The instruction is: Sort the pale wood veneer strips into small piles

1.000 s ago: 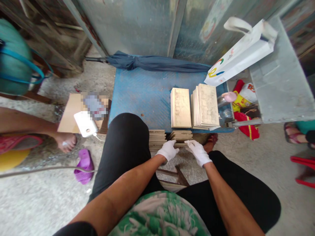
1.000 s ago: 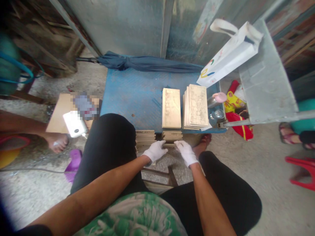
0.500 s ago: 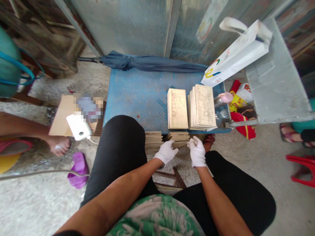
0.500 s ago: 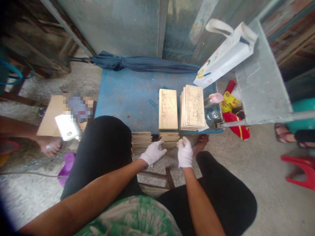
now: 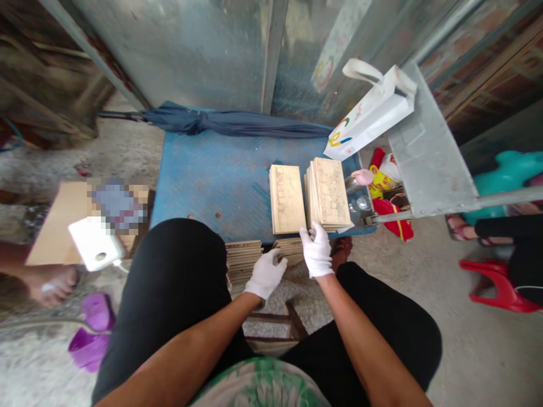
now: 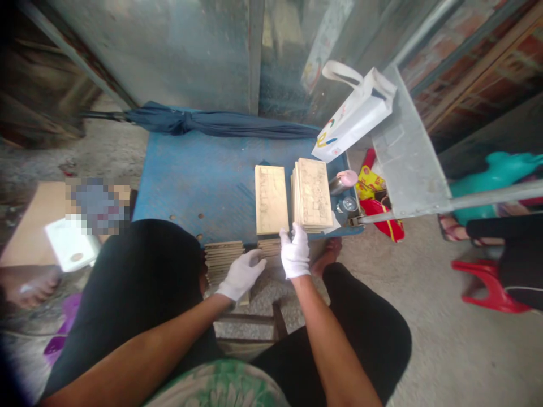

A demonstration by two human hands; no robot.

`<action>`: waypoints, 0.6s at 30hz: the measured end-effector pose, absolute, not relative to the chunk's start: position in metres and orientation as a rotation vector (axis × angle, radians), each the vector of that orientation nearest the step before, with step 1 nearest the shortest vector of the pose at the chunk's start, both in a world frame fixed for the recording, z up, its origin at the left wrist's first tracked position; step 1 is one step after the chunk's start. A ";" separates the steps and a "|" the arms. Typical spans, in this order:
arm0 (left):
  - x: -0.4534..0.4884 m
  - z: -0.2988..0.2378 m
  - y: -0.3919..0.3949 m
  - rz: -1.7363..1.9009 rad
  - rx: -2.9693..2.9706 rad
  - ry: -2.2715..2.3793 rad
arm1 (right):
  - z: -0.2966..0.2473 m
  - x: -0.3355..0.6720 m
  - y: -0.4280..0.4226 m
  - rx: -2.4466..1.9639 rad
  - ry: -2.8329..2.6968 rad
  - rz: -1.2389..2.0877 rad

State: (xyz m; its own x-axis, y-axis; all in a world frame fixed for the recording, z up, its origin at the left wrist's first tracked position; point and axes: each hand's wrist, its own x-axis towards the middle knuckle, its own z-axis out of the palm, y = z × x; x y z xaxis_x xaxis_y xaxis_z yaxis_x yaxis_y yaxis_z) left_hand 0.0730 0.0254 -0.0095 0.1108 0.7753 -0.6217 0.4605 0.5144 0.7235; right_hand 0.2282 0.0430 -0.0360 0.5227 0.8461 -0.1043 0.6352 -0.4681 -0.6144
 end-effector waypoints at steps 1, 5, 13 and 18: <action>0.073 -0.010 0.025 0.319 1.116 1.523 | -0.035 0.224 0.051 -2.296 -1.274 0.534; 0.074 -0.019 0.021 0.350 1.082 1.461 | -0.029 0.208 0.080 -2.444 -1.527 0.510; 0.074 -0.031 0.016 0.357 1.100 1.451 | -0.018 0.175 0.108 -2.746 -1.588 0.568; 0.074 -0.030 0.018 0.388 1.057 1.425 | -0.020 0.166 0.119 -2.835 -1.573 0.624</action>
